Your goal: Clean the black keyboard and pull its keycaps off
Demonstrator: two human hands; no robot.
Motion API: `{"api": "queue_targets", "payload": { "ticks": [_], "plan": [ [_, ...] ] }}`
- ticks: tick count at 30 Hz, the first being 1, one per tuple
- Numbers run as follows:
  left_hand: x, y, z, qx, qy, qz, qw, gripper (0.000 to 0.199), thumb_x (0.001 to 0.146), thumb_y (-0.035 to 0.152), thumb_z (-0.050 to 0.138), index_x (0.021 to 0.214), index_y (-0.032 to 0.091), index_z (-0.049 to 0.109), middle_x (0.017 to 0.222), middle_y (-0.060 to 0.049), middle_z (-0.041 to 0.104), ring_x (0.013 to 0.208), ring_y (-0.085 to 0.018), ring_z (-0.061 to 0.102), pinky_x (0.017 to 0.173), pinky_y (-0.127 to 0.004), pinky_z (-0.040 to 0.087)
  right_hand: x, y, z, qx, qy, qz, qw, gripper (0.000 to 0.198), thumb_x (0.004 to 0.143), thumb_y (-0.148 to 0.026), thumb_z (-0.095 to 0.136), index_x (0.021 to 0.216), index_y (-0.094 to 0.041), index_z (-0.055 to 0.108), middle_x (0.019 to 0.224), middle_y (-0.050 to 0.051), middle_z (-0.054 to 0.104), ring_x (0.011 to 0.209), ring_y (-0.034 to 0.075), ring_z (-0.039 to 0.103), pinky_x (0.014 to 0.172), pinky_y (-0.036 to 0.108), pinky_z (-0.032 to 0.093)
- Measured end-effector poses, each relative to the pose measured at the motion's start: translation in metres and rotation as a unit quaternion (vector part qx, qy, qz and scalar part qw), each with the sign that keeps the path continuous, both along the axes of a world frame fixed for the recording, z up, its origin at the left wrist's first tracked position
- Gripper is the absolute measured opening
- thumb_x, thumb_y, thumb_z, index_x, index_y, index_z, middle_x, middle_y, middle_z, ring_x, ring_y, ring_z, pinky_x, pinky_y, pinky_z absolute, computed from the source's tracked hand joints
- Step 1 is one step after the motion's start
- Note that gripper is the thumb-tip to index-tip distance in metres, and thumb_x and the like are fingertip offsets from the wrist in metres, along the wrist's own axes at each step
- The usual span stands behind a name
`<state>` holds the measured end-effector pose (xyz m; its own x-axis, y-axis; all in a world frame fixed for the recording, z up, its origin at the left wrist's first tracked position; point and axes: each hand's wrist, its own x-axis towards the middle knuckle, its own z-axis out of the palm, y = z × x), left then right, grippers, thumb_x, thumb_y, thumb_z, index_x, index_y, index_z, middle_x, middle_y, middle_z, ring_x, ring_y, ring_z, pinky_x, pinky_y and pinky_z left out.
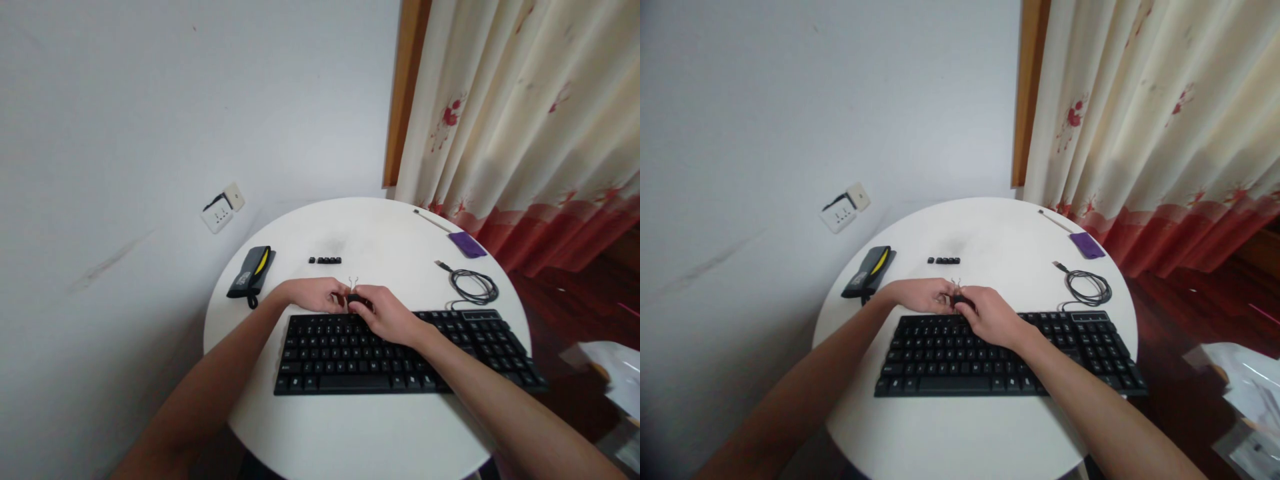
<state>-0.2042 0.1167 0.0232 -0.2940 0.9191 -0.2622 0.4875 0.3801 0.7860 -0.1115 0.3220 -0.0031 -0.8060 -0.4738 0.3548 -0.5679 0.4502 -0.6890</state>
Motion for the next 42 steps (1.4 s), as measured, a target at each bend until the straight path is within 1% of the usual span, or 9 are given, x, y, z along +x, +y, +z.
{"api": "queue_targets", "payload": {
  "ticks": [6,10,16,23,26,28,32,38,42],
  "plan": [
    [0.006,0.007,-0.007,0.021,0.009,0.013,1.0,0.04,0.071,0.037,0.082,0.102,0.016,0.067,0.091,-0.003,0.07,0.08,-0.017,0.063,0.072,-0.026,0.048,0.003,0.003,0.005,0.014,0.048,0.069,0.996,0.015,0.096,-0.019,0.048,0.094,-0.021,0.062,0.095,0.006,0.068,0.086,0.019,0.061,0.08,0.031,0.045],
    [0.012,0.015,-0.01,0.023,0.015,0.034,0.999,0.028,0.075,0.033,0.078,0.096,0.017,0.07,0.088,-0.002,0.071,0.081,-0.018,0.064,0.074,-0.026,0.048,0.0,0.003,0.0,-0.003,0.02,0.016,1.0,0.014,0.094,-0.02,0.05,0.09,-0.02,0.063,0.088,0.005,0.069,0.08,0.019,0.061,0.075,0.03,0.045],
    [0.018,0.019,-0.003,-0.014,0.093,0.055,0.994,0.018,0.077,0.031,0.073,0.082,0.015,0.068,0.071,0.001,0.064,0.066,-0.014,0.058,0.061,-0.023,0.042,-0.004,-0.003,-0.009,-0.085,-0.062,-0.065,0.992,0.016,0.091,-0.02,0.052,0.077,-0.019,0.06,0.071,0.001,0.065,0.067,0.016,0.058,0.063,0.027,0.042],
    [0.018,0.019,-0.002,0.021,0.084,0.058,0.995,0.014,0.081,0.026,0.066,0.088,0.014,0.069,0.08,-0.001,0.068,0.072,-0.014,0.061,0.067,-0.024,0.046,-0.015,-0.004,-0.018,-0.213,-0.169,-0.094,0.958,0.02,0.091,-0.029,0.051,0.074,-0.019,0.056,0.059,-0.001,0.06,0.054,0.015,0.057,0.054,0.026,0.045],
    [0.016,0.02,-0.002,0.049,0.107,0.084,0.989,0.016,0.082,0.028,0.066,0.086,0.014,0.069,0.081,-0.003,0.07,0.074,-0.015,0.063,0.069,-0.025,0.048,-0.018,-0.002,-0.017,-0.251,-0.157,-0.115,0.948,0.021,0.091,-0.033,0.051,0.075,-0.02,0.054,0.06,-0.001,0.06,0.054,0.014,0.058,0.054,0.026,0.046],
    [0.015,0.023,-0.003,0.093,0.143,0.128,0.977,0.017,0.081,0.028,0.068,0.089,0.014,0.069,0.084,-0.004,0.07,0.076,-0.015,0.063,0.072,-0.026,0.049,-0.018,-0.001,-0.015,-0.26,-0.114,-0.148,0.947,0.021,0.092,-0.036,0.051,0.077,-0.02,0.054,0.064,0.0,0.062,0.058,0.015,0.06,0.058,0.027,0.048],
    [0.015,0.029,-0.012,0.185,0.222,0.188,0.939,0.031,0.084,0.028,0.071,0.111,0.018,0.063,0.099,-0.005,0.07,0.087,-0.016,0.065,0.084,-0.03,0.052,-0.021,0.001,-0.015,-0.267,-0.066,-0.234,0.933,0.025,0.094,-0.042,0.047,0.085,-0.02,0.053,0.077,0.004,0.068,0.069,0.017,0.064,0.065,0.029,0.052],
    [0.014,0.035,-0.021,0.194,0.395,0.077,0.895,0.018,0.097,0.028,0.055,0.109,0.019,0.064,0.107,-0.009,0.067,0.103,-0.02,0.06,0.095,-0.037,0.048,-0.024,0.002,-0.018,-0.307,-0.117,-0.233,0.915,0.026,0.092,-0.047,0.049,0.089,-0.021,0.05,0.074,0.005,0.069,0.062,0.018,0.067,0.057,0.029,0.054],
    [0.018,0.038,-0.014,0.174,0.471,0.07,0.862,0.021,0.099,0.027,0.049,0.108,0.019,0.067,0.113,-0.011,0.062,0.106,-0.021,0.056,0.094,-0.038,0.048,-0.024,0.004,-0.017,-0.311,-0.1,-0.246,0.912,0.026,0.091,-0.046,0.05,0.083,-0.022,0.048,0.065,0.001,0.064,0.057,0.018,0.065,0.052,0.027,0.052]
  ]
}}
